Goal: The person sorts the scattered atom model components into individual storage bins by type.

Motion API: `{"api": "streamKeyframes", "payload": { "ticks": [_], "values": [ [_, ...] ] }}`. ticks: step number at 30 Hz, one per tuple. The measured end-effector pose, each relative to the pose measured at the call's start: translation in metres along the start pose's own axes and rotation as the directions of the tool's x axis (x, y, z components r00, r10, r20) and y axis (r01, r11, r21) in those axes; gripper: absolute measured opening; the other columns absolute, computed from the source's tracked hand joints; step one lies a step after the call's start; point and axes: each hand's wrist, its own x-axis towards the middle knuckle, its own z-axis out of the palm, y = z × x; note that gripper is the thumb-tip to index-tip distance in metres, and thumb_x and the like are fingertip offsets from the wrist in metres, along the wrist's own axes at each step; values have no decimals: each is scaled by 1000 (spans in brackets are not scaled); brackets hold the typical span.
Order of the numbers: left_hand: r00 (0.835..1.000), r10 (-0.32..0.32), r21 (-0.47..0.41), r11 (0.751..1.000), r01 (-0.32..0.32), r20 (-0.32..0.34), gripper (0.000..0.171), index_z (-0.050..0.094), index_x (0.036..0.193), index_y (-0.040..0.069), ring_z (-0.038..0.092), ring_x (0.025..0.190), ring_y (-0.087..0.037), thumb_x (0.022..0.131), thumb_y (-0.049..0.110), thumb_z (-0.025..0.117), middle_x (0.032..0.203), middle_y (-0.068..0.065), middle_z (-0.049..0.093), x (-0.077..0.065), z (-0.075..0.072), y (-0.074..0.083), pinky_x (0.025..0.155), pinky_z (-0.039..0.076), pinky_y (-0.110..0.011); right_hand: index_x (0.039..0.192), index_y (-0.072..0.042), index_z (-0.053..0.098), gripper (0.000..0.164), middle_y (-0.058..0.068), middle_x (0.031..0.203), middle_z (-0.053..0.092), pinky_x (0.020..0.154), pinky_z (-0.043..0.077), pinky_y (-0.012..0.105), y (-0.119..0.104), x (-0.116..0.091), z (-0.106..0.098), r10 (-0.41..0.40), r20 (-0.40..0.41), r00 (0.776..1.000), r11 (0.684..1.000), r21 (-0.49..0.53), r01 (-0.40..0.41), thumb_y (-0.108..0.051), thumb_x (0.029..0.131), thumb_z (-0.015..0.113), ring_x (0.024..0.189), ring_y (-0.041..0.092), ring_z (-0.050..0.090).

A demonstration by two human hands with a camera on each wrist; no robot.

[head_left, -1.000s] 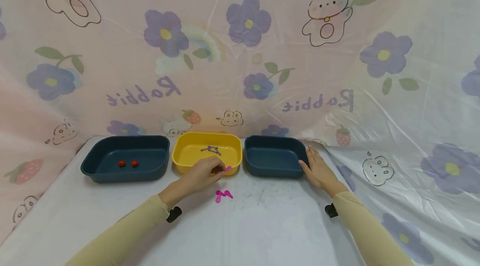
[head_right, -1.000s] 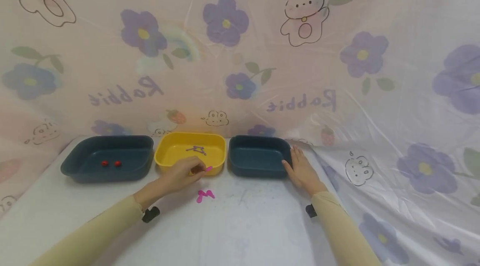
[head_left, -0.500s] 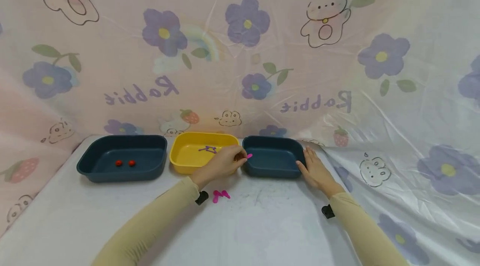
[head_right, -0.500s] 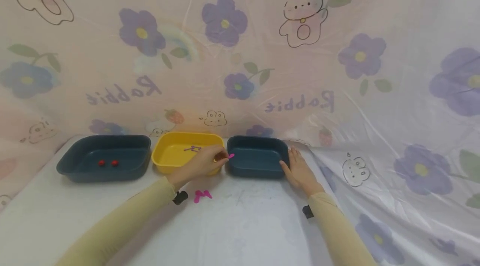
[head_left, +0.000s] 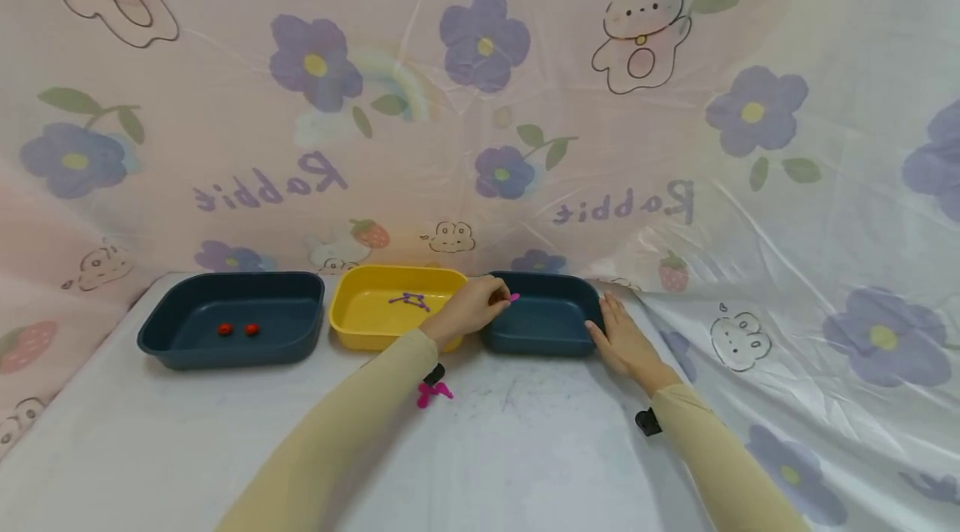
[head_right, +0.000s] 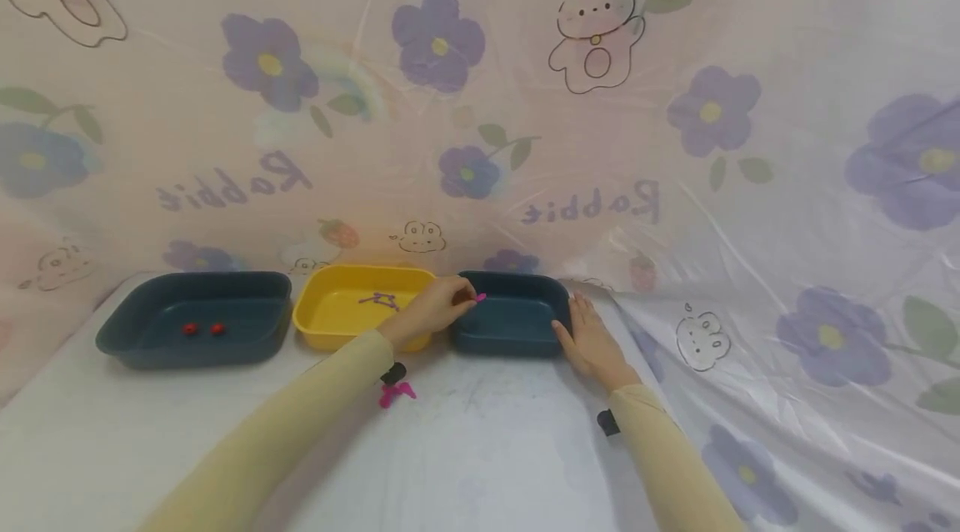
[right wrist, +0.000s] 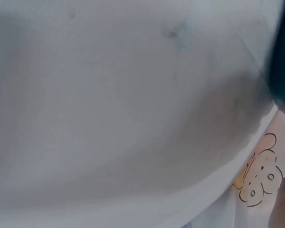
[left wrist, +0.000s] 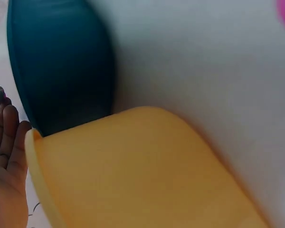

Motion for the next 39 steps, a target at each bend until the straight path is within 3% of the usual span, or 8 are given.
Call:
{"api": "streamKeyframes", "payload": {
  "ticks": [8, 14, 25, 39],
  "values": [
    [999, -52, 30, 998, 52, -10, 12, 70, 110, 8, 60, 88, -18, 104, 16, 66, 101, -4, 67, 19, 1, 1, 83, 57, -25, 161, 12, 14, 78, 29, 171, 8, 126, 14, 63, -5, 2, 2, 0, 0, 1000, 1000, 3, 0, -48, 114, 29, 157, 47, 7],
    [995, -100, 30, 994, 101, -20, 12, 71, 110, 6, 61, 90, -20, 104, 15, 66, 104, -7, 69, 24, -2, 1, 85, 58, -28, 161, 12, 15, 79, 28, 171, 7, 126, 14, 62, -8, 5, 3, -5, 4, 1000, 1000, -20, 5, -50, 114, 27, 157, 47, 8],
    [996, -83, 69, 994, 85, -26, 10, 70, 107, 9, 60, 85, -17, 102, 18, 69, 99, -4, 66, 25, -1, 0, 80, 57, -26, 161, 11, 15, 78, 29, 171, 8, 126, 15, 62, -11, 5, 3, -3, -1, 1000, 1000, -10, 3, -49, 114, 28, 157, 49, 9],
    [1000, -26, -33, 999, 25, -15, 13, 69, 110, 11, 60, 90, -16, 104, 23, 66, 102, -1, 65, 12, -1, 15, 84, 56, -25, 160, 13, 14, 80, 30, 170, 8, 126, 15, 63, -2, 0, -1, 20, 3, 1000, 1000, 9, -20, -51, 113, 27, 157, 49, 9]
  ]
}}
